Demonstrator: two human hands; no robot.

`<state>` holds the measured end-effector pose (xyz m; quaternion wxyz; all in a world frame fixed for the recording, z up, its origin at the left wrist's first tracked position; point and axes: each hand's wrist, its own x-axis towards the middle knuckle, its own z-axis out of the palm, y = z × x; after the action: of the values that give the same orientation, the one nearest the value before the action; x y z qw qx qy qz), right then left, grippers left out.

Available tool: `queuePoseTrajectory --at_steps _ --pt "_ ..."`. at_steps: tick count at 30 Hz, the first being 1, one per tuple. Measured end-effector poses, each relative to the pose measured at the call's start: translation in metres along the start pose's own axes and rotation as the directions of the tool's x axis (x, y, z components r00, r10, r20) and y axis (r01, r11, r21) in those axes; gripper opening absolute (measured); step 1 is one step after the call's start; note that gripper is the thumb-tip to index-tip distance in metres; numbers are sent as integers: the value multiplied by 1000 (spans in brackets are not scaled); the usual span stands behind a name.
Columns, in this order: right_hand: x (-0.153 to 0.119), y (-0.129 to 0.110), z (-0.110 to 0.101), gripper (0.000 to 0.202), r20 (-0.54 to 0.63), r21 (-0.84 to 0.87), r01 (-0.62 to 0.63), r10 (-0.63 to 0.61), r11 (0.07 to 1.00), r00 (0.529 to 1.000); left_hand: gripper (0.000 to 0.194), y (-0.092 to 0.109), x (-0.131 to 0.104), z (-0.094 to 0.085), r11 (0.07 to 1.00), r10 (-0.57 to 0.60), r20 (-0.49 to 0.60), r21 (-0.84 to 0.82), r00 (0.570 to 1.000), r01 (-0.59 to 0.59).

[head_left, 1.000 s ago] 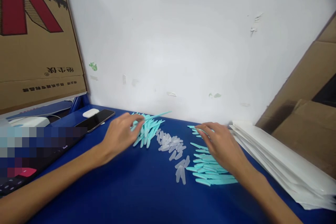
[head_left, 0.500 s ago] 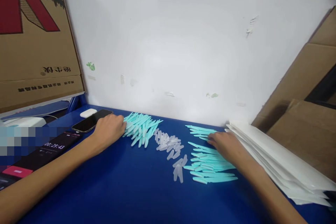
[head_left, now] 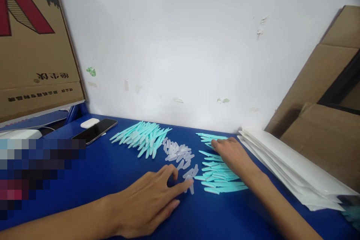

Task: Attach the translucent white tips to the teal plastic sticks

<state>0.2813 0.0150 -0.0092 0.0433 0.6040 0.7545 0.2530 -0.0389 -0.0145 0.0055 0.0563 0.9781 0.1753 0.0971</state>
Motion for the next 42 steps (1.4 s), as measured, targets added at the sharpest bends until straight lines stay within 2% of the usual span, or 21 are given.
queuePoseTrajectory --at_steps 3,7,11,15,19,26,34,42 --pt "0 0 -5 19 -42 0 0 0 1000 999 46 -1 0 4 1000 -1 24 19 1000 0" --pt "0 -4 -17 26 -117 24 27 -24 999 993 38 -14 -1 10 1000 -11 0 30 1000 11" --pt "-2 -20 -29 25 -231 159 145 -106 976 967 27 -27 -1 14 998 7 -57 64 998 -4" --pt "-7 -37 -39 26 -284 254 219 -144 942 948 19 -35 2 15 996 -43 -110 70 993 51" --pt "-11 -49 -51 28 -285 363 257 -156 895 946 22 -42 3 21 987 -160 -182 -29 970 157" --pt "-13 -58 -57 27 -263 434 331 -233 838 936 33 -56 1 28 988 -146 -395 -99 907 116" --pt "-13 -65 -61 26 -252 399 364 -281 842 926 36 -49 1 26 987 -119 -396 -144 911 67" --pt "-15 -65 -61 27 -287 415 374 -271 830 919 49 -50 -2 28 990 -141 -396 -40 907 136"
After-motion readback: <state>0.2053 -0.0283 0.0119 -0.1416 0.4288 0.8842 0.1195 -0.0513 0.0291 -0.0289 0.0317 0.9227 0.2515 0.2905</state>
